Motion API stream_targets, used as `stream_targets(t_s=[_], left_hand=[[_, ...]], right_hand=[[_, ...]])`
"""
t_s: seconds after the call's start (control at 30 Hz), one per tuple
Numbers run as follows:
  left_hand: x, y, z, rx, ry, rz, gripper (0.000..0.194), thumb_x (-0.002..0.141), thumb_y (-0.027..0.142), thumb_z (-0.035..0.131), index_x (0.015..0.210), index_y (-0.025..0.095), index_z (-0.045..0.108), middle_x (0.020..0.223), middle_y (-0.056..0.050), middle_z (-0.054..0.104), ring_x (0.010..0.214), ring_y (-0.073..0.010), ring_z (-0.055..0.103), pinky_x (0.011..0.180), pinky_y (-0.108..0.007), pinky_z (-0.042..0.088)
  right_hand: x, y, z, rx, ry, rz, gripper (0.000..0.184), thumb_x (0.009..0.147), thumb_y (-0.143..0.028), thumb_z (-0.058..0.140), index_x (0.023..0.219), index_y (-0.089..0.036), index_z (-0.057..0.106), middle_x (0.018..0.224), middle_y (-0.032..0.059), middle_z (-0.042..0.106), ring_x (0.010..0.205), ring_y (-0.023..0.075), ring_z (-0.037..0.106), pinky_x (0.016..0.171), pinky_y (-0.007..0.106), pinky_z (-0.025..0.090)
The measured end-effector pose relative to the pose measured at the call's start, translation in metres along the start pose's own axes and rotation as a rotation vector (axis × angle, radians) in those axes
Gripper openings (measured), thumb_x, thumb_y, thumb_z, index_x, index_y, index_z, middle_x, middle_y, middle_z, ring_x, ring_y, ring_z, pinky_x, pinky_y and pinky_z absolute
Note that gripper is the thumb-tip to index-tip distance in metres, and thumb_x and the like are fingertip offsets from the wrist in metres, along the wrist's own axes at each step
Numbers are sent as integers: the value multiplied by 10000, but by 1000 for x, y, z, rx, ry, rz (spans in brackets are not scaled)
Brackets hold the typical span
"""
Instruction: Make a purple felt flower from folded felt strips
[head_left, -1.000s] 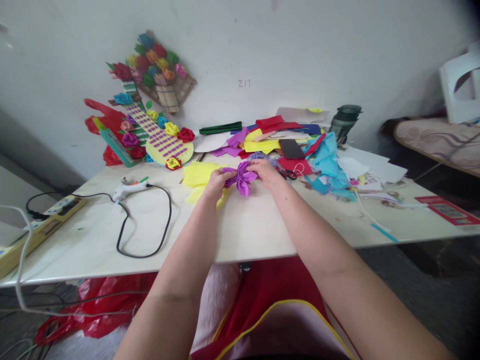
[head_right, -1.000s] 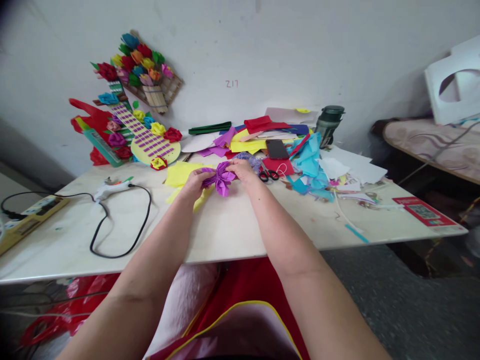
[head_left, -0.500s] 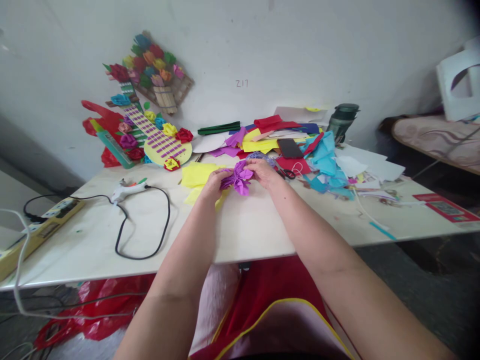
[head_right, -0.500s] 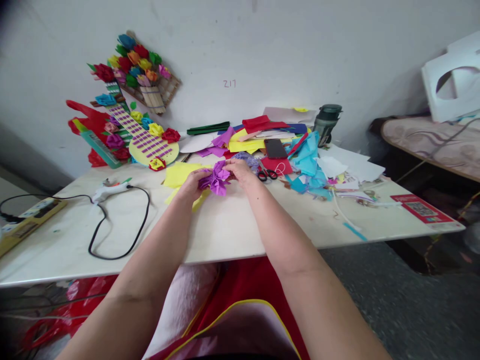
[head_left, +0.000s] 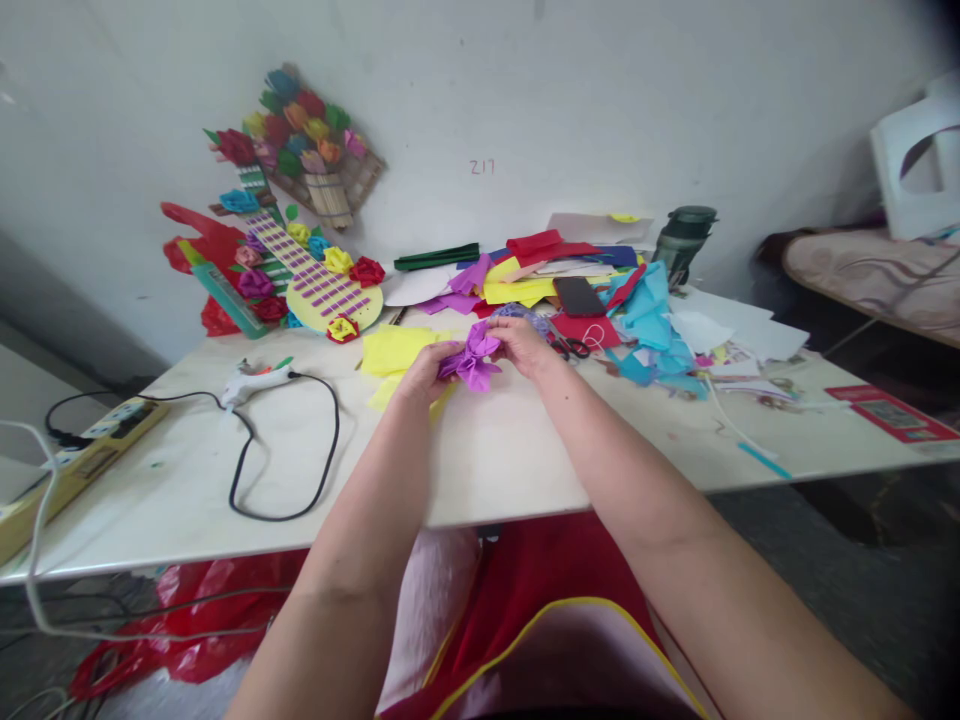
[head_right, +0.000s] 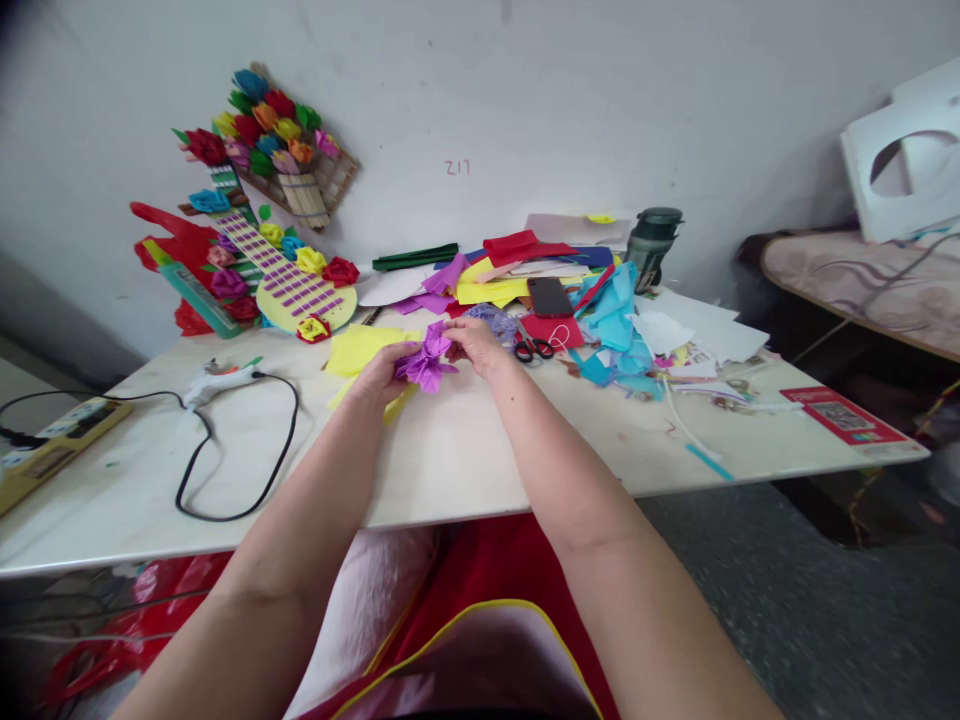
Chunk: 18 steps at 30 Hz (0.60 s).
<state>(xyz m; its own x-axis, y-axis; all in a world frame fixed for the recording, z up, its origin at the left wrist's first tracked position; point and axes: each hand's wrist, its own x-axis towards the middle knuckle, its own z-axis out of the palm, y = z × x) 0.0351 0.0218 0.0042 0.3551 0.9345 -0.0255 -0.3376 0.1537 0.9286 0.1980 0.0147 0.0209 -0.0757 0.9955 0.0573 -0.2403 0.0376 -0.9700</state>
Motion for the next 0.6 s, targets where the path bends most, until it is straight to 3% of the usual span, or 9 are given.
stream_targets(t_s=[0.1,0.3,0.43,0.6], left_hand=[[1,0,-1,-27,-17,27,128,588,200,677,631,113,593,529,10,553,441,-69,470,418,-196,352],[0,1,-5,-56,-27,159,235,573,217,746,757,114,643,639,-3,618,533,-73,537,505,-189,425],[-2,3,-7,-55,-2,174,294,580,234,776,817,148,626,654,8,614,544,-77,545,508,-192,441],[-2,4,-9,-70,5,192,314,591,248,783,843,170,612,713,-7,644,592,-97,579,538,-211,481]], right_hand=[[0,0,-1,48,-9,-45,76,655,-212,646,677,-152,606,495,-30,583,410,82,508,398,191,416],[3,-5,-7,68,63,9,401,751,-549,620,720,-150,625,616,31,660,466,82,543,428,196,414],[4,-5,-10,3,50,32,452,757,-598,587,716,-151,637,621,47,669,490,98,565,415,200,397],[1,-4,-12,-69,-87,45,409,780,-543,582,681,-149,633,581,46,659,479,109,560,453,218,415]])
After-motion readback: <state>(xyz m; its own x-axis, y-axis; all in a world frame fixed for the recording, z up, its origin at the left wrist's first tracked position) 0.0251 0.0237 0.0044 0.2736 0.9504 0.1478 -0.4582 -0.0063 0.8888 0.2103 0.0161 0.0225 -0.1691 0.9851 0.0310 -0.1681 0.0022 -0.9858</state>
